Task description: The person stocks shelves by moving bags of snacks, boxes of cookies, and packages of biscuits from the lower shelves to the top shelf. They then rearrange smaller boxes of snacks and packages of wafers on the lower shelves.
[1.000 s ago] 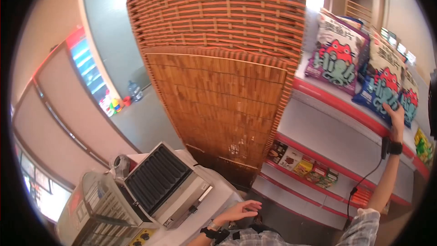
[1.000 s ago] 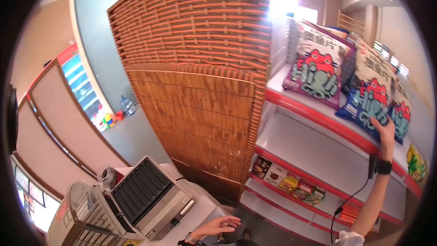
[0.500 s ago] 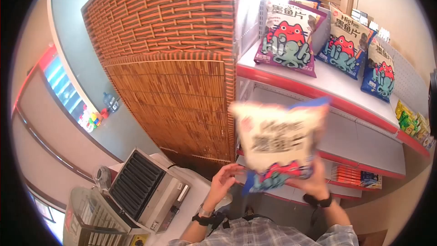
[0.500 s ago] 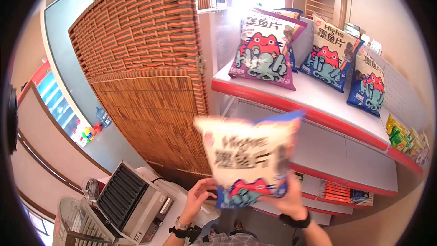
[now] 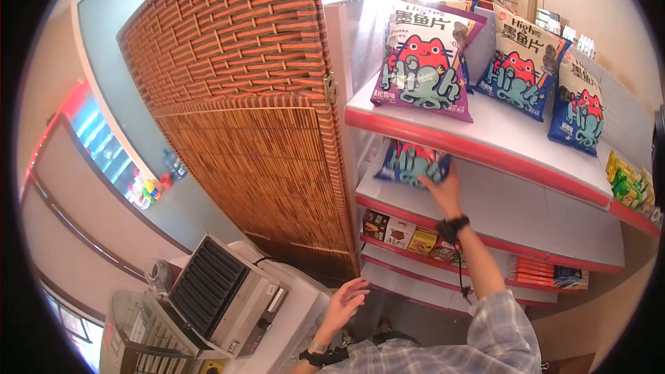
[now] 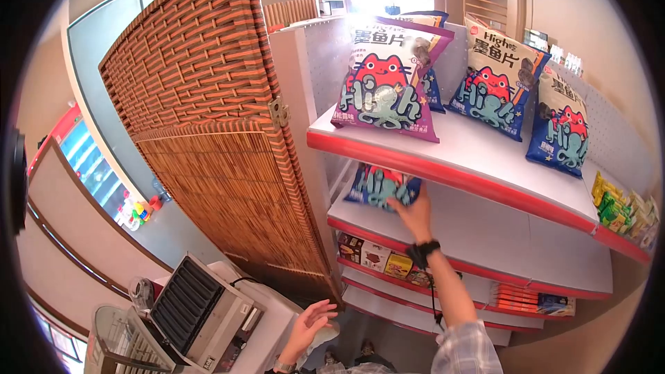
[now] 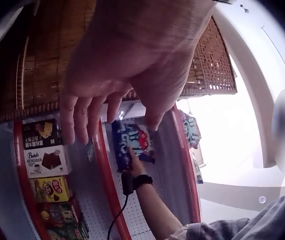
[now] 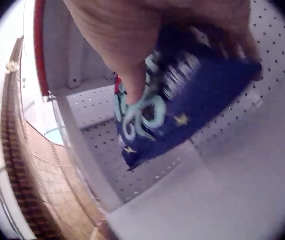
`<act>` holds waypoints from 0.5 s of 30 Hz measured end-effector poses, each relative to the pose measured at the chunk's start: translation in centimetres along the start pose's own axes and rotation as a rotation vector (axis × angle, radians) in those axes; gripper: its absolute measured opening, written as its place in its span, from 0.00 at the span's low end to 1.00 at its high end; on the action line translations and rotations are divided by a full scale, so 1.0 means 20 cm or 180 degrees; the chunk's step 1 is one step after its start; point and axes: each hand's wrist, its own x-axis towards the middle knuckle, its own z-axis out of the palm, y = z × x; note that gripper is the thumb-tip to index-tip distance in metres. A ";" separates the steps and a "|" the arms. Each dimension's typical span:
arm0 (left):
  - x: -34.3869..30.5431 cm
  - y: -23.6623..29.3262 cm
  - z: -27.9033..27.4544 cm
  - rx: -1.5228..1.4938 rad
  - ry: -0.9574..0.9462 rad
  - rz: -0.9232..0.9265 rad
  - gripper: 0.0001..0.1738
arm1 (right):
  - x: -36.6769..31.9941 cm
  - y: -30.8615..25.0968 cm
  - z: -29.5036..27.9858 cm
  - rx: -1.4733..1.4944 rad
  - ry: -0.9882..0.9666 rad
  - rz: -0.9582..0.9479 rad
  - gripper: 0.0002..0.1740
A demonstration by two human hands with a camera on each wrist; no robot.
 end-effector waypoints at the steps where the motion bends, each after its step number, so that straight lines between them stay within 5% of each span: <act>1: -0.02 0.00 -0.01 0.0041 0.0082 0.0009 0.29 | 0.10 0.06 0.05 -0.0102 -0.0081 0.0123 0.49; 5: -0.10 -0.02 -0.10 0.0286 0.0204 0.0281 0.28 | 0.14 0.19 0.21 -0.1643 0.0674 -0.0512 0.51; 9: -0.16 -0.07 -0.20 0.0031 0.0547 0.0225 0.26 | -0.19 -0.24 0.15 -0.0648 -0.0896 -0.0401 0.42; 10: -0.16 -0.07 -0.21 -0.0075 0.0630 0.0137 0.26 | -0.19 -0.45 0.08 -0.0667 -0.0889 -0.0419 0.42; 12: -0.13 -0.08 -0.25 -0.0086 0.0576 0.0116 0.25 | -0.14 -0.85 -0.10 0.0575 -0.1392 -0.0622 0.34; 15: -0.09 -0.07 -0.22 -0.0025 0.0435 0.0035 0.24 | 0.14 -1.08 -0.23 -0.0028 0.0275 -0.1820 0.31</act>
